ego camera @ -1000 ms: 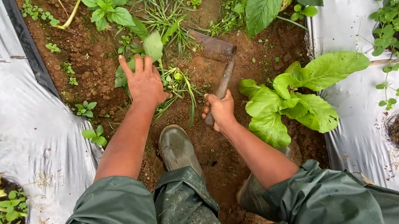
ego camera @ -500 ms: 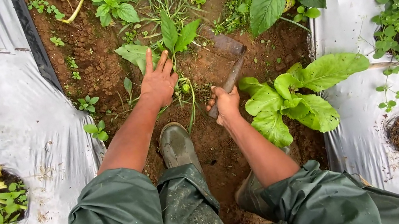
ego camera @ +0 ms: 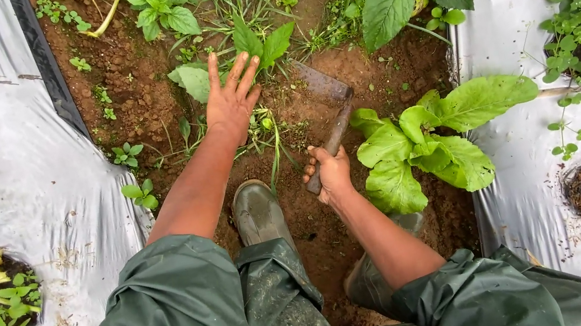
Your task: The person uses a hoe to loosen soil and remove weeds from a garden bed covered with plastic mulch. They pull the weeds by hand and discard them, then proceed to pull weeds from around the base of green onion plants.
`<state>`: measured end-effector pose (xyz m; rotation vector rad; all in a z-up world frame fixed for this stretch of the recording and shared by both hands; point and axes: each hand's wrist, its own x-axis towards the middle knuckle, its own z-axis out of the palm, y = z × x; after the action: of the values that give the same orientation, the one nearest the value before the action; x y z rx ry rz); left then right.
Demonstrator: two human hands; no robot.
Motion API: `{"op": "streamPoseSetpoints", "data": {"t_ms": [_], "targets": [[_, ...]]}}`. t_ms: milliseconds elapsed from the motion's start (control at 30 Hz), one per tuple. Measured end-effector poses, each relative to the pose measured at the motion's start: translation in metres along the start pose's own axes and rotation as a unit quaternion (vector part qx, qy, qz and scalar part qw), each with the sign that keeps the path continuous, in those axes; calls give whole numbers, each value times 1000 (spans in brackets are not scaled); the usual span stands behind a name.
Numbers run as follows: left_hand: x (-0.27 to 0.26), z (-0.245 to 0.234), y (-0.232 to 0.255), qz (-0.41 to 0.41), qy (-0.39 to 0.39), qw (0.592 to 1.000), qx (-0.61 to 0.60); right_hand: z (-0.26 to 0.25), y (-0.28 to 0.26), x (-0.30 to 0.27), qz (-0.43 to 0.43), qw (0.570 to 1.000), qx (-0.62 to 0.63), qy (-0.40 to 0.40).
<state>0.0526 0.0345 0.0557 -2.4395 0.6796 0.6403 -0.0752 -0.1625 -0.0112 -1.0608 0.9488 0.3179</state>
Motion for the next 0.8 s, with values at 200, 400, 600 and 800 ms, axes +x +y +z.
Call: {"op": "streamPoseSetpoints", "data": {"t_ms": [200,400,600,800], "targets": [[-4,1,-2,-7,-25,998,48,10,-1,13,-6,997,74,26],[-8,55,10,-68,-43,989,-123,-17,-11,-26,-13,998,-53,-40],[11,138,37,-114,125,931,-322,-104,31,34,-234,928,-283,-64],[10,139,31,-119,140,906,-380,-96,46,29,-193,911,-362,35]]}}
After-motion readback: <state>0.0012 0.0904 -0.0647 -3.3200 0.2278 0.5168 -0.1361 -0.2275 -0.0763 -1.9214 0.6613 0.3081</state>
